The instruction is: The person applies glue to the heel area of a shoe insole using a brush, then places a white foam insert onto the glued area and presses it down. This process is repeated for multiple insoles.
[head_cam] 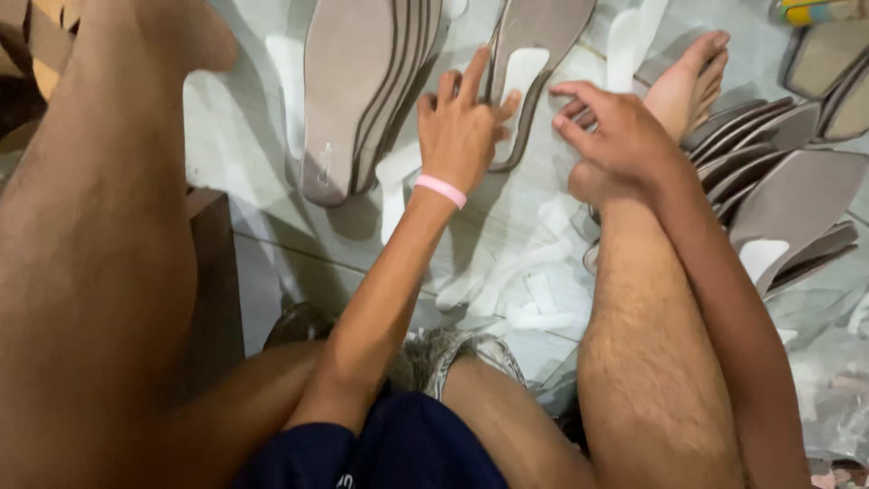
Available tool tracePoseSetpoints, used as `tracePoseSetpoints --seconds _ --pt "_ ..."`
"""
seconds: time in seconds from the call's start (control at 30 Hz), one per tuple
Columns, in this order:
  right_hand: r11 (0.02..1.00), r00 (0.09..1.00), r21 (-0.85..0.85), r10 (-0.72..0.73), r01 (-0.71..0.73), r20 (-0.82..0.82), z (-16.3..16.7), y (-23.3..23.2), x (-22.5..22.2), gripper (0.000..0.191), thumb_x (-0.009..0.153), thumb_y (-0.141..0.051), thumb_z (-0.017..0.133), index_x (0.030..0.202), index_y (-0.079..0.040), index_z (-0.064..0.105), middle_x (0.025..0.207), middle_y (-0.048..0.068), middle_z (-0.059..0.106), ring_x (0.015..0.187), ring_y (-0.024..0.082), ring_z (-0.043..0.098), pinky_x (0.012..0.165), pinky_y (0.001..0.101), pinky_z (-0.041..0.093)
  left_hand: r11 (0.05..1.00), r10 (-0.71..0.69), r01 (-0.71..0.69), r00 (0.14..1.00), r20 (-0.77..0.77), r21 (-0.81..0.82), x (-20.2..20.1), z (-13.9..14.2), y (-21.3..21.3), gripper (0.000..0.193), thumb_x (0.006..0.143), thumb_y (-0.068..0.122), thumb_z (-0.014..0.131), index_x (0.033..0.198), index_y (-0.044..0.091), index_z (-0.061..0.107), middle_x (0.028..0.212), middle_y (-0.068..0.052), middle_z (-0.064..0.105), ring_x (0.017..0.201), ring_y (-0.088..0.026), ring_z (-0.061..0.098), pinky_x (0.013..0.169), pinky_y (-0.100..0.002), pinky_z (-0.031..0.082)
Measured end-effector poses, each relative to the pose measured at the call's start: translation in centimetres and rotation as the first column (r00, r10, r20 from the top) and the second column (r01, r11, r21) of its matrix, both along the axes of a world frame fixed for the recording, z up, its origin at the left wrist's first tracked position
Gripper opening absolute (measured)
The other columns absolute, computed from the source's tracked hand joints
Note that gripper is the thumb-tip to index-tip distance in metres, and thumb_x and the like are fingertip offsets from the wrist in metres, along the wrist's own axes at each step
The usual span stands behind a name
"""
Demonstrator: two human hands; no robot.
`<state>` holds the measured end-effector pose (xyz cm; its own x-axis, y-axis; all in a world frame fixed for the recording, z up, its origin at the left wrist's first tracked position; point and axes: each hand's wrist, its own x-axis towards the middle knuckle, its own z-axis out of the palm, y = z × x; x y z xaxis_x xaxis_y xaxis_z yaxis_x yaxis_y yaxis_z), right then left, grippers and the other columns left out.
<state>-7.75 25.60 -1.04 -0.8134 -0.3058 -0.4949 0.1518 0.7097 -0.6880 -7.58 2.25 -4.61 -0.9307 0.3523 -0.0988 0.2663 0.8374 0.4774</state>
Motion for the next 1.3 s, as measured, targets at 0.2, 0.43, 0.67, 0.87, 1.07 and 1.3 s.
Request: tracePoseSetpoints --seconds 0.2,0.43,0.67,0.87,1.07,1.3 --pt "0.999 0.999 -0.050 -0.007 0.005 -0.043 -0.1 0.1 -0.5 0.040 0.099 -0.020 0.068 0.137 -0.009 0.062 0.099 0.014 0.076 0.092 0.026 0.074 0.084 0.0377 0.058 0.995 -0.062 0.064 0.998 -0.023 0.082 0.0 0.1 -0.6 0.066 0.068 0.028 0.091 0.129 0.033 0.069 0.153 -0.007 0.045 0.133 -0.030 0.049 0.107 -0.054 0.040" --pt "0.998 0.998 -0.027 -0.057 0.057 0.036 0.1 0.2 -0.4 0.040 0.098 -0.021 0.067 0.136 -0.011 0.062 0.098 0.014 0.077 0.091 0.025 0.076 0.084 0.0376 0.059 0.993 -0.090 0.090 0.996 0.007 -0.073 -0.8 1.4 0.5 0.100 0.056 0.025 0.093 0.147 0.031 0.052 0.161 -0.017 0.033 0.138 -0.038 0.042 0.109 -0.057 0.036" --pt "1.000 1.000 -0.014 -0.016 0.016 0.009 -0.1 -0.1 -0.7 0.039 0.098 -0.021 0.066 0.135 -0.009 0.061 0.101 0.016 0.076 0.093 0.028 0.075 0.084 0.0393 0.059 0.971 -0.129 0.106 0.987 -0.094 -0.214 -0.7 0.9 1.7 0.068 0.075 0.016 0.078 0.140 0.017 0.060 0.161 -0.015 0.034 0.141 -0.034 0.043 0.114 -0.062 0.029" --pt "1.000 1.000 0.008 -0.017 0.017 0.014 0.1 -0.1 -0.7 0.038 0.097 -0.020 0.066 0.134 -0.009 0.061 0.101 0.016 0.076 0.093 0.029 0.074 0.085 0.0403 0.058 0.942 -0.265 0.202 0.938 -0.225 -0.268 -0.1 -1.0 3.4 0.041 0.099 0.017 0.057 0.135 0.000 0.067 0.157 -0.013 0.047 0.140 -0.031 0.045 0.125 -0.057 0.024" --pt "1.000 1.000 -0.026 -0.013 0.012 -0.025 -0.3 0.1 -0.5 0.038 0.098 -0.020 0.067 0.134 -0.009 0.062 0.102 0.016 0.076 0.094 0.029 0.075 0.085 0.0395 0.058 0.883 -0.285 0.193 0.945 -0.162 -0.427 0.3 -1.2 5.0 0.045 0.092 0.024 0.054 0.131 0.006 0.069 0.156 -0.012 0.044 0.139 -0.035 0.042 0.120 -0.061 0.019" --pt "0.999 0.999 -0.031 -0.018 0.016 -0.042 -0.2 0.2 -0.7 0.038 0.096 -0.021 0.068 0.132 -0.010 0.062 0.098 0.015 0.076 0.089 0.030 0.074 0.081 0.0402 0.058 0.934 -0.206 0.181 0.977 -0.052 -0.308 -1.8 0.3 4.5 0.033 0.088 0.026 0.059 0.111 0.012 0.079 0.150 -0.001 0.050 0.129 -0.027 0.050 0.116 -0.063 0.023"
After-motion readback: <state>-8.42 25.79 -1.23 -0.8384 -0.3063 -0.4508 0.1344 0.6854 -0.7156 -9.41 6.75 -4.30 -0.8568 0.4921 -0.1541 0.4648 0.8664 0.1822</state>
